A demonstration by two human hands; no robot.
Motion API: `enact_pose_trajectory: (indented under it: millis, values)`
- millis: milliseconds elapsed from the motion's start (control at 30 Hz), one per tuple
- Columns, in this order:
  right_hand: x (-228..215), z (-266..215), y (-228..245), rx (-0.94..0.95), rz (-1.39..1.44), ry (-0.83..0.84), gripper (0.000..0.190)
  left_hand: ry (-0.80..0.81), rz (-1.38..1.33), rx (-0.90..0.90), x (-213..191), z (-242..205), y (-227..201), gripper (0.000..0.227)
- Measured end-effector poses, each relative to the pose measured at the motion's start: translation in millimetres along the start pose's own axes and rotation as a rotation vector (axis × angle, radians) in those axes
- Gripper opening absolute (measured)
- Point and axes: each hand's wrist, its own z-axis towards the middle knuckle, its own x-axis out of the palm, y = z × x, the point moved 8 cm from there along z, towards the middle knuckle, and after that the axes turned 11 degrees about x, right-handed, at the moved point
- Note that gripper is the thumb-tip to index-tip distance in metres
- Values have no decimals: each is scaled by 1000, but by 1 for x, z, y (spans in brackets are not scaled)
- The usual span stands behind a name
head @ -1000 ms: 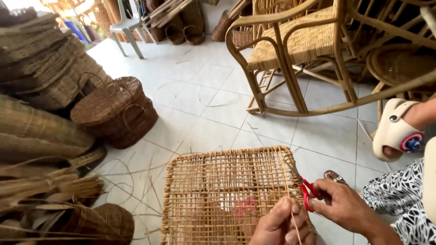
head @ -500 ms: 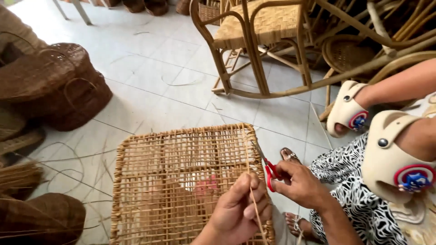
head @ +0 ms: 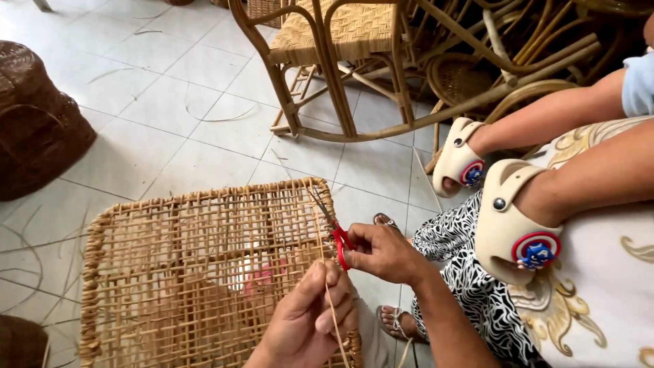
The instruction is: Weaving rattan strands into a chair frame and trimming the excess with scissors.
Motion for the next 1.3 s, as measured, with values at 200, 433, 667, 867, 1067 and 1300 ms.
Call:
enact_pose_trajectory:
  millis: [200, 433, 667, 867, 1067, 1300]
  values:
    - [10, 0, -10, -41, 255, 133, 34, -26, 70, -34, -15, -5, 8, 20]
    - [14, 2, -31, -24, 343, 104, 33, -155, -27, -30, -32, -6, 8, 22]
    - [22, -15, -41, 35, 215, 82, 36, -125, 3, -41, -43, -5, 12, 22]
    - [20, -6, -41, -16, 246, 85, 39, -184, 16, 10, -25, -2, 10, 22]
    - [10, -9, -14, -85, 112, 32, 41, 5, 103, 26, -54, 5, 12, 23]
    - [20, -14, -43, -53, 98, 51, 38, -80, 225, 124, -91, 8, 18, 26]
